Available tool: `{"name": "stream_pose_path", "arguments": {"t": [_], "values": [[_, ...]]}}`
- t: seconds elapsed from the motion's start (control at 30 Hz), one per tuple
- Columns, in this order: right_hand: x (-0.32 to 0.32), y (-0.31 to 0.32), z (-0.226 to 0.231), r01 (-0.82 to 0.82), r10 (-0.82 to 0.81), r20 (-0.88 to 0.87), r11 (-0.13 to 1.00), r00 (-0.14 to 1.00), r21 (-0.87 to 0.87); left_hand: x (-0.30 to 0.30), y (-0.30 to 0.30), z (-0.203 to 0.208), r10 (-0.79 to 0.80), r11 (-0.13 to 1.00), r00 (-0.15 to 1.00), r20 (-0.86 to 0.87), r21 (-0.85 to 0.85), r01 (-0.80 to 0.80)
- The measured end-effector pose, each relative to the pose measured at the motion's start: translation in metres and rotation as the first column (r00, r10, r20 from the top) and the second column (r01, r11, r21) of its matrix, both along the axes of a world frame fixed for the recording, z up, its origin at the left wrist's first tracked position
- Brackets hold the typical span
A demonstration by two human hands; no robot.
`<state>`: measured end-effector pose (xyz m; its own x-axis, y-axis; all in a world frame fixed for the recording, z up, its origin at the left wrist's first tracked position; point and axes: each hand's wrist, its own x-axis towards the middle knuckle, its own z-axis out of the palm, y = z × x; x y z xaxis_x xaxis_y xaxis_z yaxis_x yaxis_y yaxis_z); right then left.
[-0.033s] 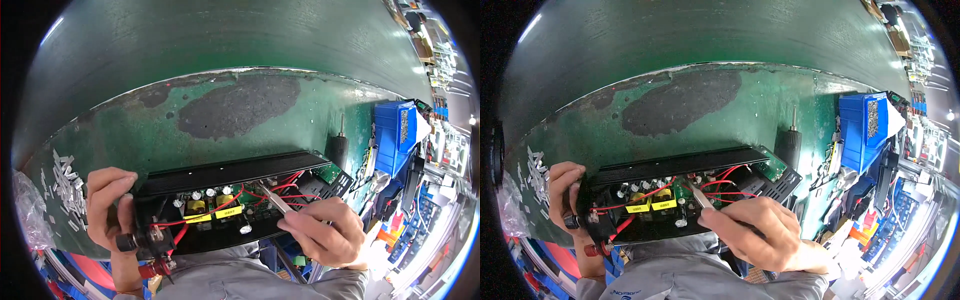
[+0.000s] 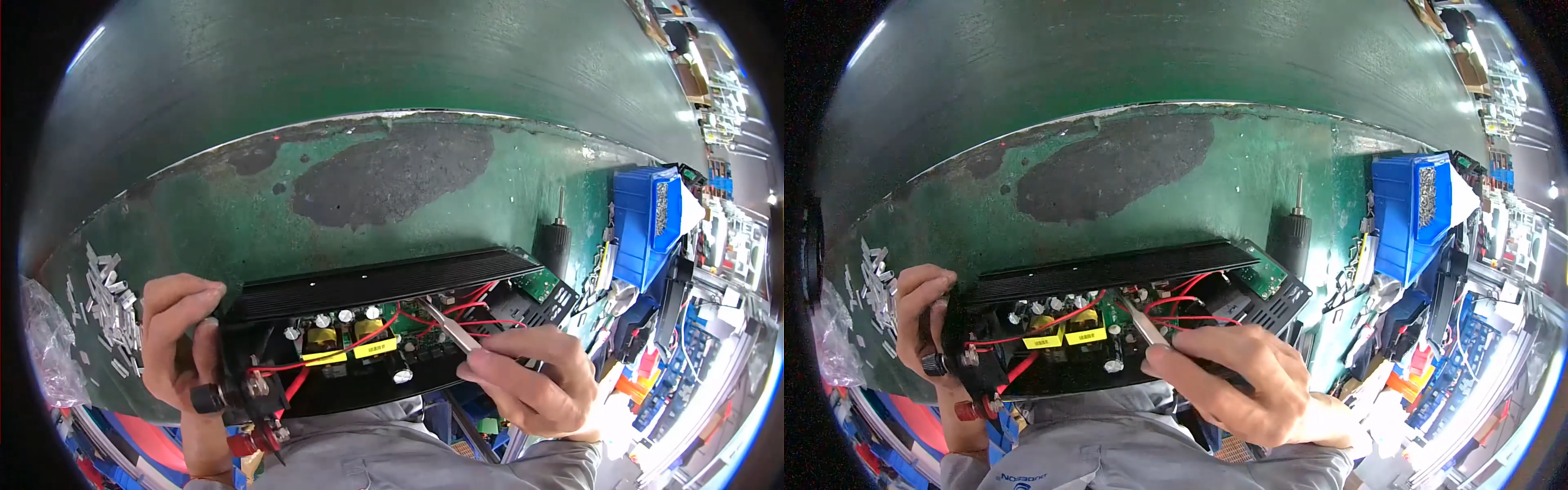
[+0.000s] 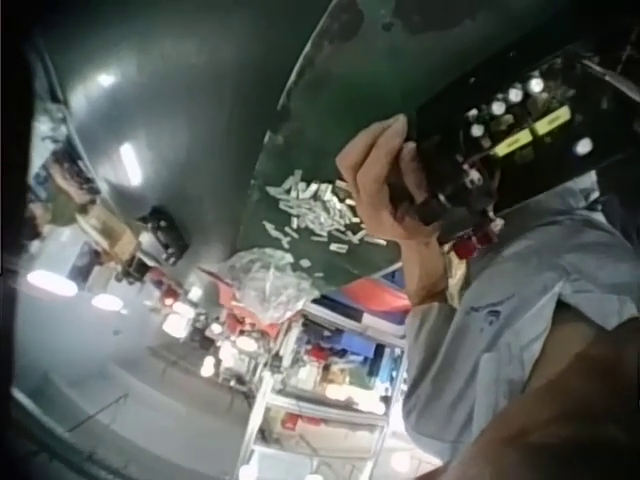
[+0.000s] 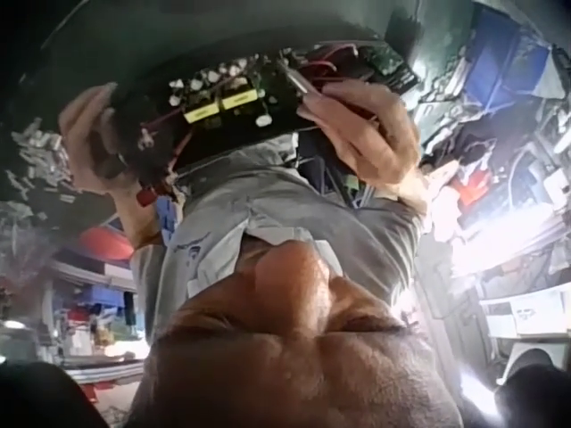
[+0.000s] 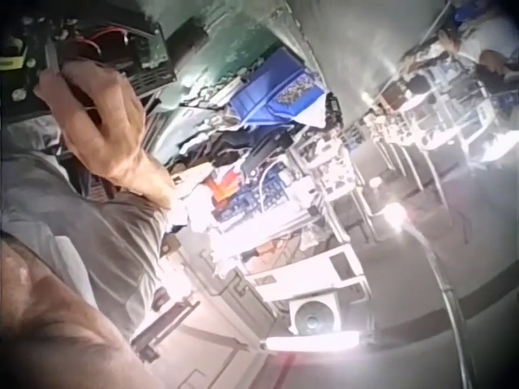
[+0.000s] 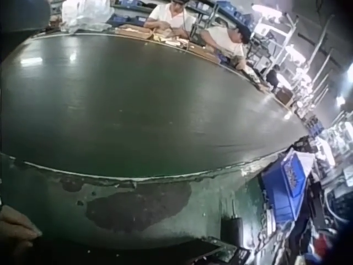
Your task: Assembling internal components of an electronic device, including wiring and securing parts with an electric screwdriver.
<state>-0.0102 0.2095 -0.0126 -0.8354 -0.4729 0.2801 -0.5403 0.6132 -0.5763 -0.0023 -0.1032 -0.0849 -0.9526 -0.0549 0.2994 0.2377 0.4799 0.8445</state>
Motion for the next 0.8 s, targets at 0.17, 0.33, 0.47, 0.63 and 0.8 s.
{"name": "stream_pose_path", "arguments": {"t": [0.17, 0.33, 0.47, 0.63, 0.8], "values": [[-0.006, -0.007, -0.001, -0.015, 0.004, 0.101, 0.994, 0.995, 0.106, -0.001, -0.004, -0.001, -0.038, 0.999, 0.999, 0.017, 0.017, 0.038], [-0.009, -0.011, -0.007, -0.01, 0.001, 0.08, 0.994, 0.997, 0.109, -0.001, -0.002, -0.001, -0.031, 0.999, 0.998, 0.054, 0.016, 0.03], [-0.009, -0.013, -0.01, 0.002, -0.009, 0.068, 0.995, 0.998, 0.097, -0.002, -0.001, 0.0, -0.026, 0.999, 0.998, 0.057, 0.031, 0.025], [-0.009, -0.019, -0.011, -0.036, 0.036, 0.004, 0.988, 0.999, 0.153, -0.001, -0.005, -0.001, -0.031, 0.999, 0.999, 0.04, 0.024, 0.03], [0.0, -0.021, -0.016, -0.061, 0.091, -0.12, 0.97, 0.989, 0.236, -0.001, -0.005, -0.005, -0.052, 0.998, 0.999, 0.009, 0.027, 0.052]]}}
